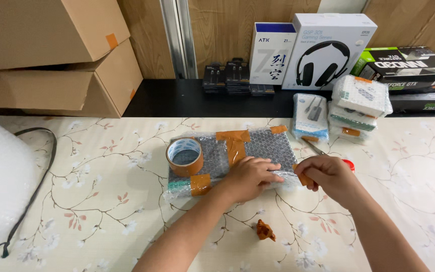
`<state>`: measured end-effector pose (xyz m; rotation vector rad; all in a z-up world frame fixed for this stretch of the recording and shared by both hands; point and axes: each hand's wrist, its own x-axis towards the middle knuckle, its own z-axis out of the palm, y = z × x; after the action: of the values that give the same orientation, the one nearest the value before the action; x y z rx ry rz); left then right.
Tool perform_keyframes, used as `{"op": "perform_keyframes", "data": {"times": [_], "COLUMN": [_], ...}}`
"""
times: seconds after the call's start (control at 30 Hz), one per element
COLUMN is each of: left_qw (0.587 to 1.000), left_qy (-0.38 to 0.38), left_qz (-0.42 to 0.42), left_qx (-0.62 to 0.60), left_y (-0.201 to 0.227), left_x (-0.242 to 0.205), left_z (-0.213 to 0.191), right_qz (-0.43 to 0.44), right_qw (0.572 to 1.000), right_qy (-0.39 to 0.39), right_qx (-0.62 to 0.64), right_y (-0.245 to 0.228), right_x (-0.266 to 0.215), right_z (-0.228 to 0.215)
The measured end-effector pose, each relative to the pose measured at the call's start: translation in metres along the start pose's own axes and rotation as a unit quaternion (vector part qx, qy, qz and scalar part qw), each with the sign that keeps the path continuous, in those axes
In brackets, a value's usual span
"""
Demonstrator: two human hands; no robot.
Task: The person wraps a keyboard in bubble wrap, secures the wrapping with adhesive tape, and cuts the tape using scissors.
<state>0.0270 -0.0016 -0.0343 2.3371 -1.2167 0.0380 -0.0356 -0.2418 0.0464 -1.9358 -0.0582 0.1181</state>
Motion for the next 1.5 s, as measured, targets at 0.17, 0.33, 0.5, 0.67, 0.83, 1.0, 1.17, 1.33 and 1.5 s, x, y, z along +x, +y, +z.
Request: {"op": "perform_keyframes", "data": {"times": [0.17,0.33,0.5,0.67,0.83,1.0,1.17,1.33,1.5], "left_qw": [1.000,1.000,1.000,1.000,0.998,0.997,0.998,0.998,0.997], "left_qy": [-0.005,-0.015,-0.005,0.016,-0.012,-0.019,0.005,0.045,0.056], "left_qz": [-0.005,-0.020,-0.009,-0.019,-0.056,-0.075,-0.054,-0.039,-0.043], "left_qx": [0.000,-0.001,0.016,-0.009,-0.001,-0.020,-0.020,-0.020,-0.024], "left_y": [0.007,0.008,-0.003,0.009,0.022,0.019,0.022,0.026,0.029], "left_x": [-0.001,0.000,0.003,-0.002,-0.007,-0.006,-0.009,-0.011,-0.014], "left_z": [-0.009,-0.010,0.002,-0.007,-0.023,-0.022,-0.023,-0.026,-0.027], "right_qz": [0.019,0.033,0.063,-0.116,-0.264,-0.273,-0.324,-0.336,-0.362], "right_qw": [0.999,0.997,0.971,0.937,0.871,0.901,0.890,0.892,0.861], "right_qy": [-0.022,-0.054,-0.129,-0.053,0.067,0.009,0.023,0.068,0.120], "right_qx": [0.035,-0.051,-0.189,-0.325,-0.408,-0.338,-0.320,-0.296,-0.335], "right_y": [-0.007,-0.024,-0.014,-0.007,0.013,0.024,0.044,0.057,0.068], "right_x": [-0.005,-0.014,-0.015,-0.017,-0.006,0.000,0.014,0.017,0.020], "right_z": [-0.002,-0.003,-0.009,0.001,0.004,0.006,0.025,0.043,0.051]}}
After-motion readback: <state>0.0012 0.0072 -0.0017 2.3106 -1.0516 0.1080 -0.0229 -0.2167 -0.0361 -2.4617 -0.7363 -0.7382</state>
